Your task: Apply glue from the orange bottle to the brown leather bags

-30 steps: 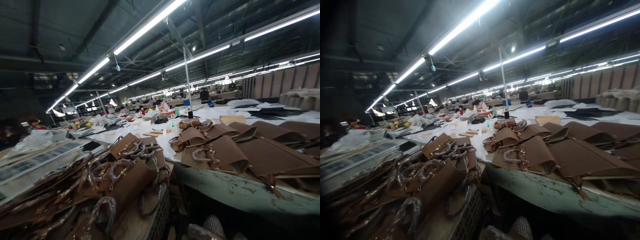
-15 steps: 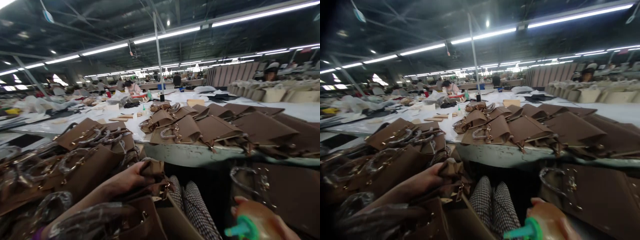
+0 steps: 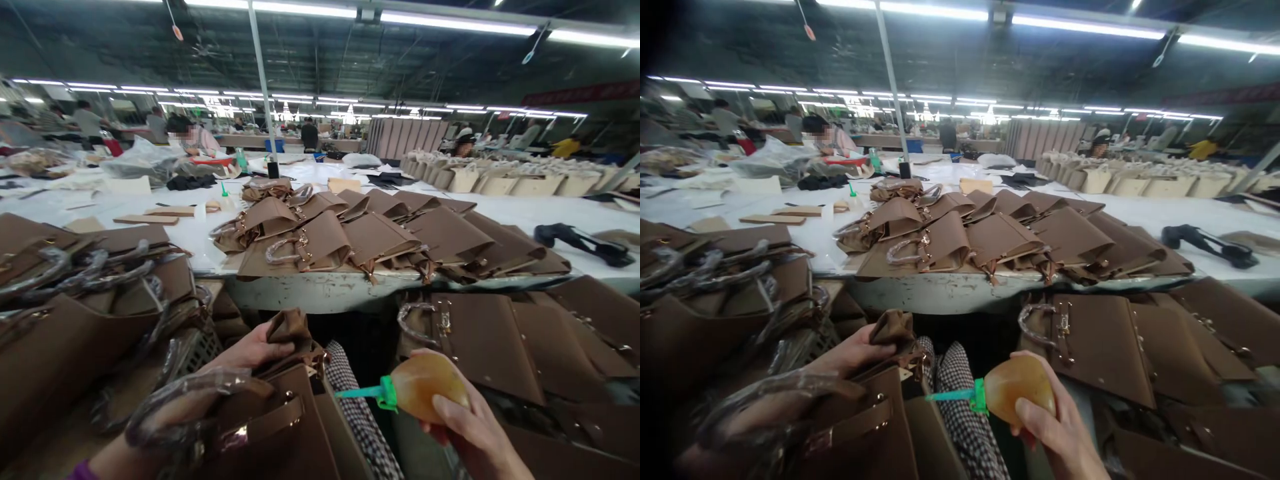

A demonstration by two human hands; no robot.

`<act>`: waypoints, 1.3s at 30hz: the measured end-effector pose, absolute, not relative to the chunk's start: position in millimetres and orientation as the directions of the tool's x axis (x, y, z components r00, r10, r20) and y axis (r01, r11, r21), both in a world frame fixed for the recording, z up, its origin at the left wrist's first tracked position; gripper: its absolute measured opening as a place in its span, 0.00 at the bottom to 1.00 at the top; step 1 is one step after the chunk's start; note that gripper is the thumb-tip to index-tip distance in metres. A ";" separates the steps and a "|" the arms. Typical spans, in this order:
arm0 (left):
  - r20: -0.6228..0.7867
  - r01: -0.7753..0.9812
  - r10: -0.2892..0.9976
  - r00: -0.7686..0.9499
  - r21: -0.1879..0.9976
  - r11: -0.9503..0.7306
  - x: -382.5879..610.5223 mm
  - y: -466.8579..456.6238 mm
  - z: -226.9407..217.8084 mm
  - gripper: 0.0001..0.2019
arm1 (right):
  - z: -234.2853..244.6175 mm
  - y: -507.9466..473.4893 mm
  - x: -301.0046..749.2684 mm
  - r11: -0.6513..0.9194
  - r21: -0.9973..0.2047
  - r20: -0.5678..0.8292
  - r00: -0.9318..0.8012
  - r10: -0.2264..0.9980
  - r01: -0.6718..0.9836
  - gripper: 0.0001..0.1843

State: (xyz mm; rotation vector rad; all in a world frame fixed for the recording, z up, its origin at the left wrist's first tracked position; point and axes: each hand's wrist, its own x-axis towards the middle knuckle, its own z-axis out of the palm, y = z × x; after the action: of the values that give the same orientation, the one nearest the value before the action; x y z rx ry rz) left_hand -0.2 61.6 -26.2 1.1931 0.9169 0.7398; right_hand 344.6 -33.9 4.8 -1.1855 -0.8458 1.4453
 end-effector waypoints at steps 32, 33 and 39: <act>-0.122 -0.079 0.886 0.447 0.981 0.175 14.0 49.6 -34.3 0.34 | 20.3 43.3 245.1 -0.561 -0.623 -0.217 -0.568 0.794 -0.546 0.27; -0.136 -0.077 0.889 0.437 0.979 0.187 14.3 49.9 -36.6 0.32 | 20.6 47.0 243.4 -0.578 -0.616 -0.213 -0.593 0.776 -0.535 0.28; -0.188 -0.063 0.900 0.393 0.971 0.230 13.2 49.3 -46.9 0.20 | 13.5 52.0 240.7 -0.589 -0.599 -0.199 -0.612 0.765 -0.542 0.28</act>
State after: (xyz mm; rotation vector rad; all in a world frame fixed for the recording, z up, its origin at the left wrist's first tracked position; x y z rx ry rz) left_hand 13.2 49.3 -46.9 1.1381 0.9382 0.8177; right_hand 240.7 52.0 13.5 -0.5735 -0.6359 2.2040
